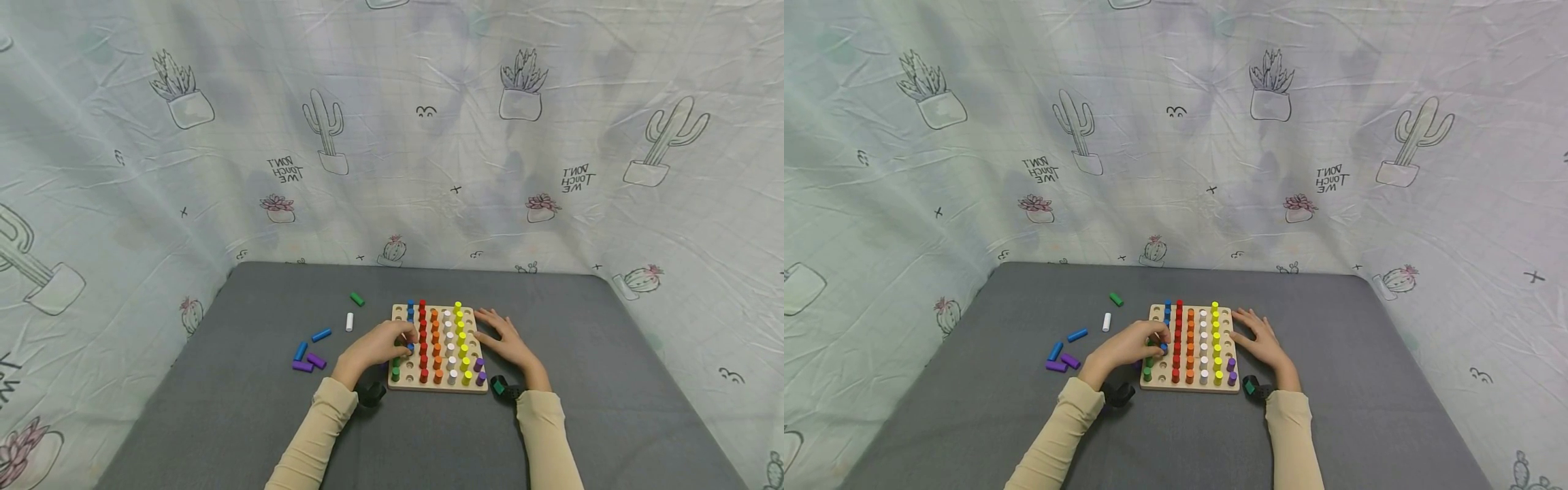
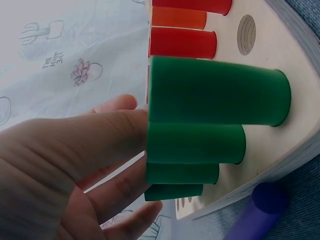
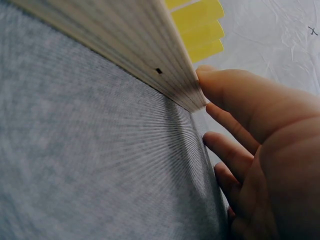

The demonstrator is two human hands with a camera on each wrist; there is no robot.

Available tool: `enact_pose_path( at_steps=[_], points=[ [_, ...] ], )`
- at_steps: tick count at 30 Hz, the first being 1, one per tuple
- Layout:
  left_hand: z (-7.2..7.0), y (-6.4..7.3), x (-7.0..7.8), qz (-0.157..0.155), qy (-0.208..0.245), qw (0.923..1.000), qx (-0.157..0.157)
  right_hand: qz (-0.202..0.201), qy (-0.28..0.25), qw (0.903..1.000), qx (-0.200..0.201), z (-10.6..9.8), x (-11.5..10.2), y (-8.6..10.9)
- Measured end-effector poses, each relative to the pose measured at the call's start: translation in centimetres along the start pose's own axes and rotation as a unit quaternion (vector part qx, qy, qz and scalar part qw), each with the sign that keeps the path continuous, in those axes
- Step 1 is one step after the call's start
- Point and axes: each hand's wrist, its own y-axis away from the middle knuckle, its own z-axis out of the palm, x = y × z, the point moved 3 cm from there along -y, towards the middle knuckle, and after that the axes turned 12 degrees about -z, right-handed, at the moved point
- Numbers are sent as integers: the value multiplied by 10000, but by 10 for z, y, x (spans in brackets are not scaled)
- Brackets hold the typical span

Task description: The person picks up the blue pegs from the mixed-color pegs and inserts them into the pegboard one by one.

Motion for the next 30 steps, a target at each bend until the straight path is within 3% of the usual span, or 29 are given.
enact_pose_path(
  at_steps=[13, 20, 30],
  points=[
    [-10, 5, 5, 211, 266, 9994, -40, -16, 52, 10000, -15, 0, 0, 0],
    [-18, 9, 3, 252, 208, 9994, 133, -43, 34, 10000, 4, 1, 0, 0],
    [-31, 17, -10, 265, 309, 9982, 446, -16, 86, 10000, 27, 1, 0, 1]
  ],
)
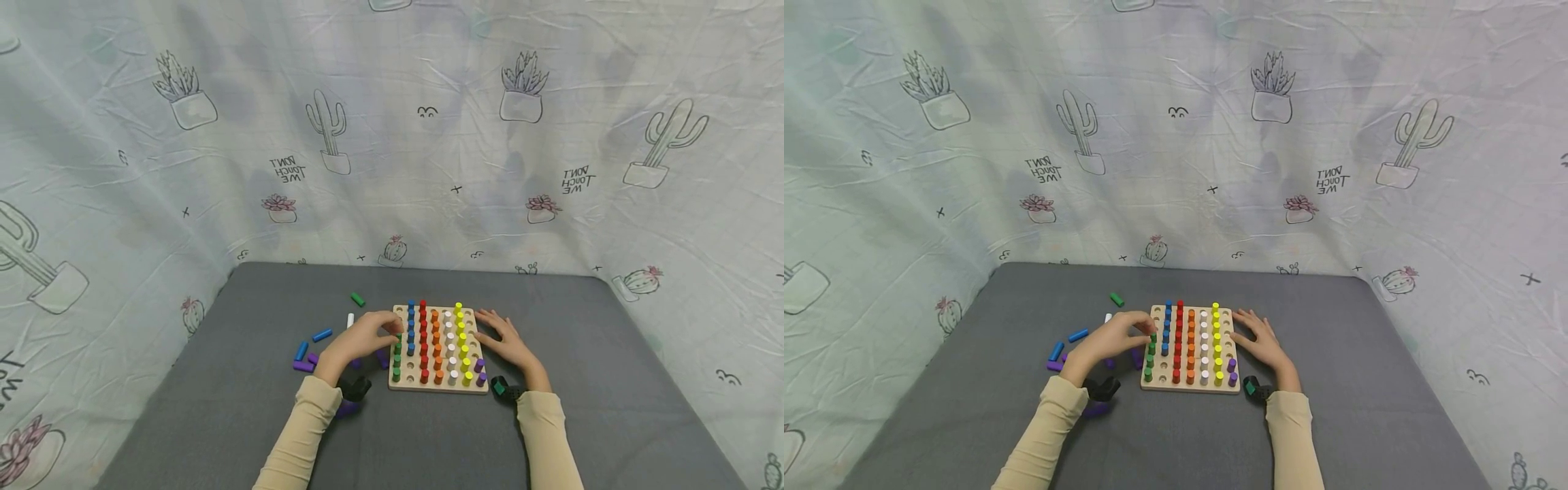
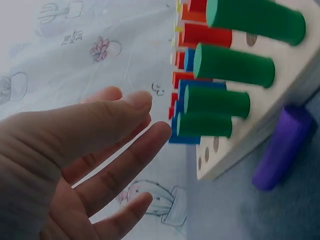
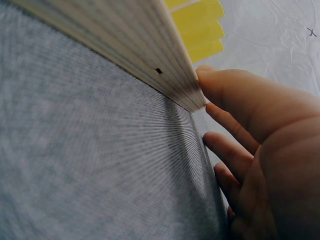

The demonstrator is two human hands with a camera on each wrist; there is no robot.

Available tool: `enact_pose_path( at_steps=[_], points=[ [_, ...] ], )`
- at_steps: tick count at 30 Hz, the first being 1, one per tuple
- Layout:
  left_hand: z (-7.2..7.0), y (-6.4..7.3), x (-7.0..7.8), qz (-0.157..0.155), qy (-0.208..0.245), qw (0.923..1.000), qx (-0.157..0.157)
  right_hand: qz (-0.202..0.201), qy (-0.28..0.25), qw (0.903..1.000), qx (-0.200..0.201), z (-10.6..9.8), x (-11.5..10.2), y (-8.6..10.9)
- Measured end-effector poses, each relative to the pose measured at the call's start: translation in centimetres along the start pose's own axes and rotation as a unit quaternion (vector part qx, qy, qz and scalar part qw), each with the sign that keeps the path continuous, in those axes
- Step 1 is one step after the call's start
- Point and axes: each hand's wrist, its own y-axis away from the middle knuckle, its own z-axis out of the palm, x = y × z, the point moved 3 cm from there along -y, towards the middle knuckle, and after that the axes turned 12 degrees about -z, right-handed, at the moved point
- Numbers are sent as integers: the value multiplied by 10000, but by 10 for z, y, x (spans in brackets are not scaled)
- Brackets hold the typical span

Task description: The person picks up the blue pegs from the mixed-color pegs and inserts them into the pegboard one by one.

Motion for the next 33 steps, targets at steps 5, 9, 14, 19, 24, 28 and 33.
enact_pose_path(
  at_steps=[5, 9, 14, 19, 24, 28, 33],
  points=[
    [-8, 2, -5, -61, -68, 9998, 194, -64, -20, 10000, 6, -1, -1, 1],
    [-13, 3, -8, -151, -105, 9994, 297, -93, -65, 9999, 14, -2, -2, 2],
    [-17, 6, -14, -246, -188, 9988, 388, -135, -63, 9999, 65, -2, -2, 1],
    [-21, 12, -22, -236, -127, 9988, 420, -182, -19, 9998, 83, -2, -3, 1],
    [-24, 18, -32, -244, -110, 9986, 465, -206, -25, 9998, 48, -2, -4, 1],
    [-27, 22, -41, -284, -125, 9982, 523, -210, -3, 9998, 45, -2, -4, 1],
    [-30, 26, -50, -464, -174, 9970, 595, -223, 18, 9997, 77, -2, -3, 2]
  ],
)
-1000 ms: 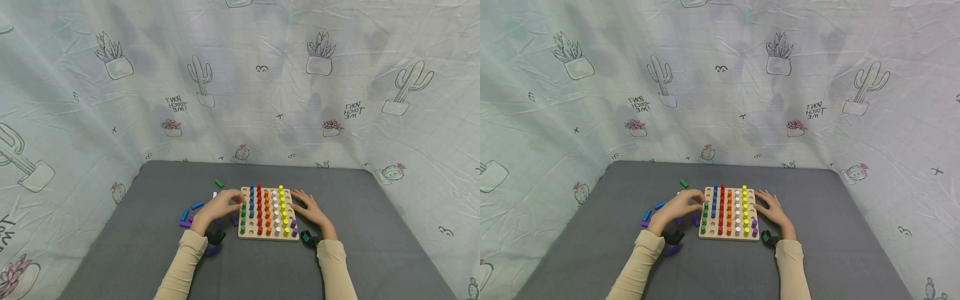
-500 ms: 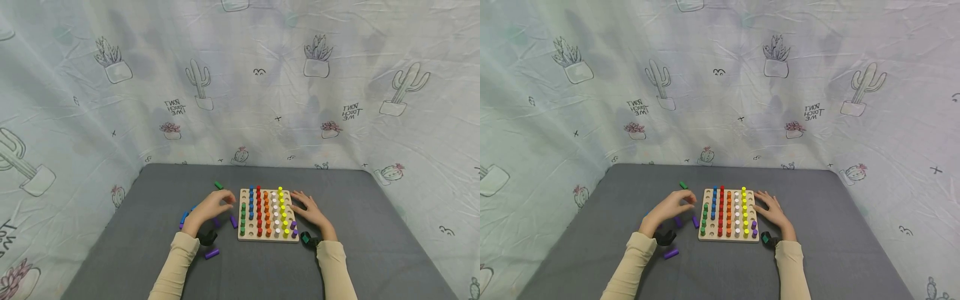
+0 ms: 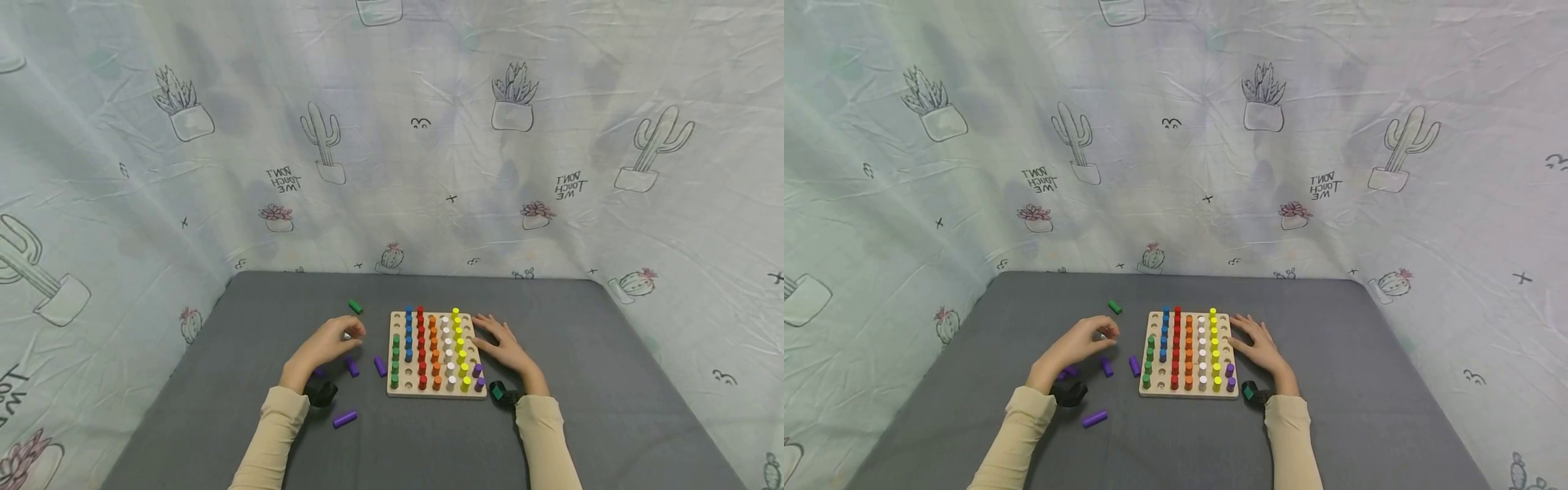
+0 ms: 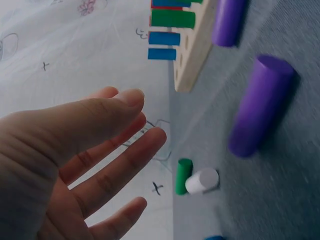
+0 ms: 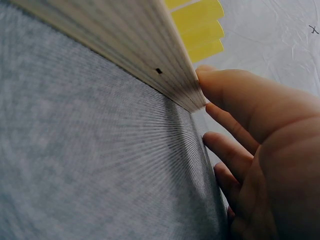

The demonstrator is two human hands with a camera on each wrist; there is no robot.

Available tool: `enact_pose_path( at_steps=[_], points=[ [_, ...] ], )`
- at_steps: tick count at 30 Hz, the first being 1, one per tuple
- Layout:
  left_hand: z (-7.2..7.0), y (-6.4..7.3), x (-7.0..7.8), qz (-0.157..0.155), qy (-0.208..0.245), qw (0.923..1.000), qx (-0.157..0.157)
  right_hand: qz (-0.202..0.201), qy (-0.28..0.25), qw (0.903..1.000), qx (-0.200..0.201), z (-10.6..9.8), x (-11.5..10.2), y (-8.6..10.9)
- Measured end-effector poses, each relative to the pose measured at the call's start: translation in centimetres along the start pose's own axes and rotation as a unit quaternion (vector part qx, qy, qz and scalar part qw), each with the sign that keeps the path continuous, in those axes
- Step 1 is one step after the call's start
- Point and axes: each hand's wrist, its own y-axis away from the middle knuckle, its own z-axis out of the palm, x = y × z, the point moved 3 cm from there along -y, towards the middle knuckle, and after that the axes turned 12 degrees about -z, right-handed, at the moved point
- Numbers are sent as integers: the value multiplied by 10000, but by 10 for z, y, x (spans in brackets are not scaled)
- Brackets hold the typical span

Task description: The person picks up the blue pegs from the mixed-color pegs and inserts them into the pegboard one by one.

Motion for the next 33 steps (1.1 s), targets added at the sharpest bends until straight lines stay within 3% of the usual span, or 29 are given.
enact_pose_path(
  at_steps=[33],
  points=[
    [-29, 27, -50, -366, -702, 9940, 758, -1, -99, 9999, -30, 0, 0, 2]
  ],
)
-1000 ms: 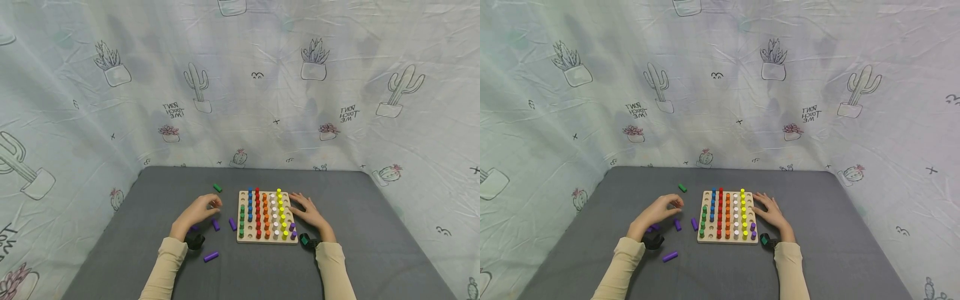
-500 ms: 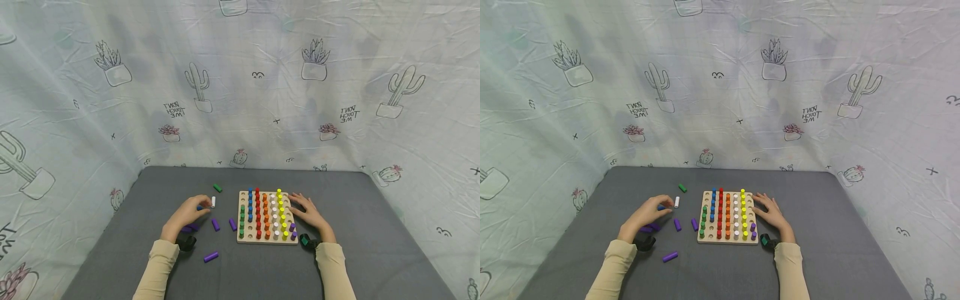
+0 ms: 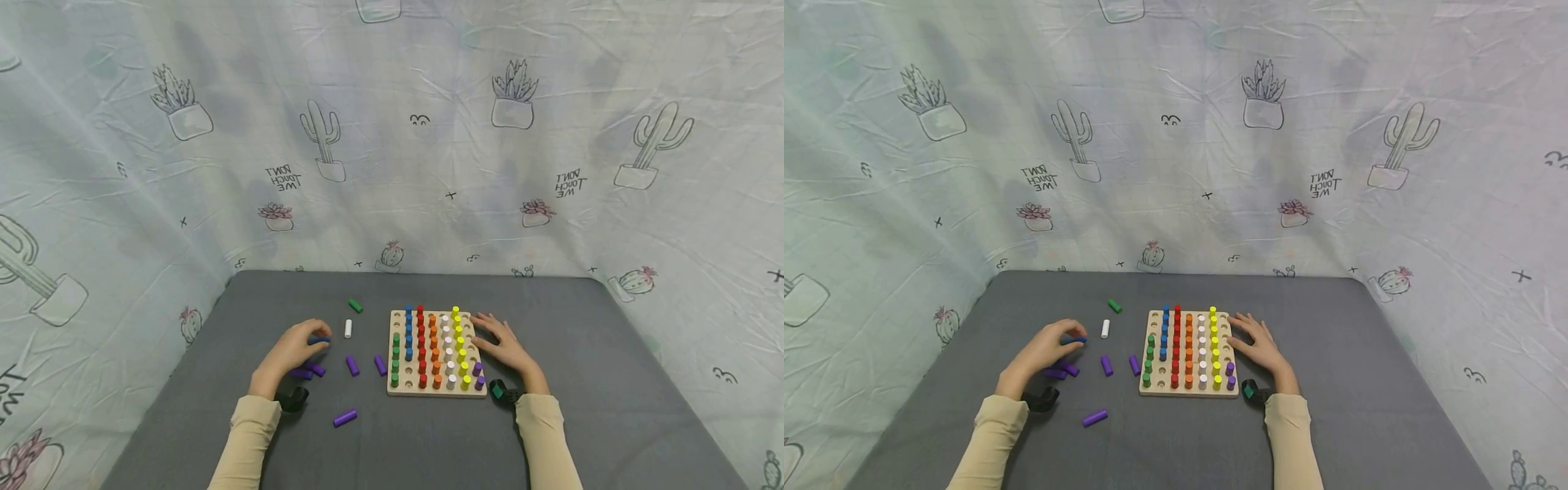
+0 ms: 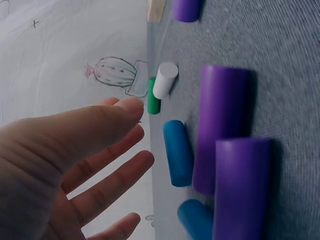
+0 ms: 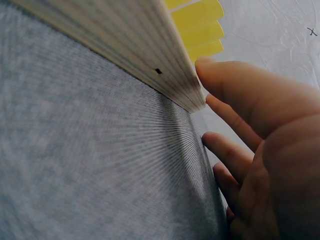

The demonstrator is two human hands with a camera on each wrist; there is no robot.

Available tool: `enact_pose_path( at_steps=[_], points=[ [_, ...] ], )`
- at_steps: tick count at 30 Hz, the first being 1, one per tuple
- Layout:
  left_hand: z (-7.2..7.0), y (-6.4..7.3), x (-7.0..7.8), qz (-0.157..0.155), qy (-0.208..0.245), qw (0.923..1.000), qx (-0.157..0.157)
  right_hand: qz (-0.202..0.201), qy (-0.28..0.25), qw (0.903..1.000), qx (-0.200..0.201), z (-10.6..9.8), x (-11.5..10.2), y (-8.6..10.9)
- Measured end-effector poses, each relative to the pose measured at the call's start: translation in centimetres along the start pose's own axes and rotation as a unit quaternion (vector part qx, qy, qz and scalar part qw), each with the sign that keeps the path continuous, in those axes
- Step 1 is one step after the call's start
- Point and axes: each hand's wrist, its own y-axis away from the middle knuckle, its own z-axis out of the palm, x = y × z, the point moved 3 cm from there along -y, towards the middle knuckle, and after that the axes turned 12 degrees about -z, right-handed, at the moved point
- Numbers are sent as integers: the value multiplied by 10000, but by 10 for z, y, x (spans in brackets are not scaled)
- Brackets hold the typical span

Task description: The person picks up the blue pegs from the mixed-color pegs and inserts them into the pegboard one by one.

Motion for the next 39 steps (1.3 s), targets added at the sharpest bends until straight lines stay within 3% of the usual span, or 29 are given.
enact_pose_path(
  at_steps=[20, 39],
  points=[
    [4, -4, -14, -312, -610, 9975, 200, 34, 106, 9999, 1, 1, 2, -2],
    [10, -11, -14, -614, -646, 9960, -56, 71, 159, 9998, -17, 1, 1, -2]
  ],
)
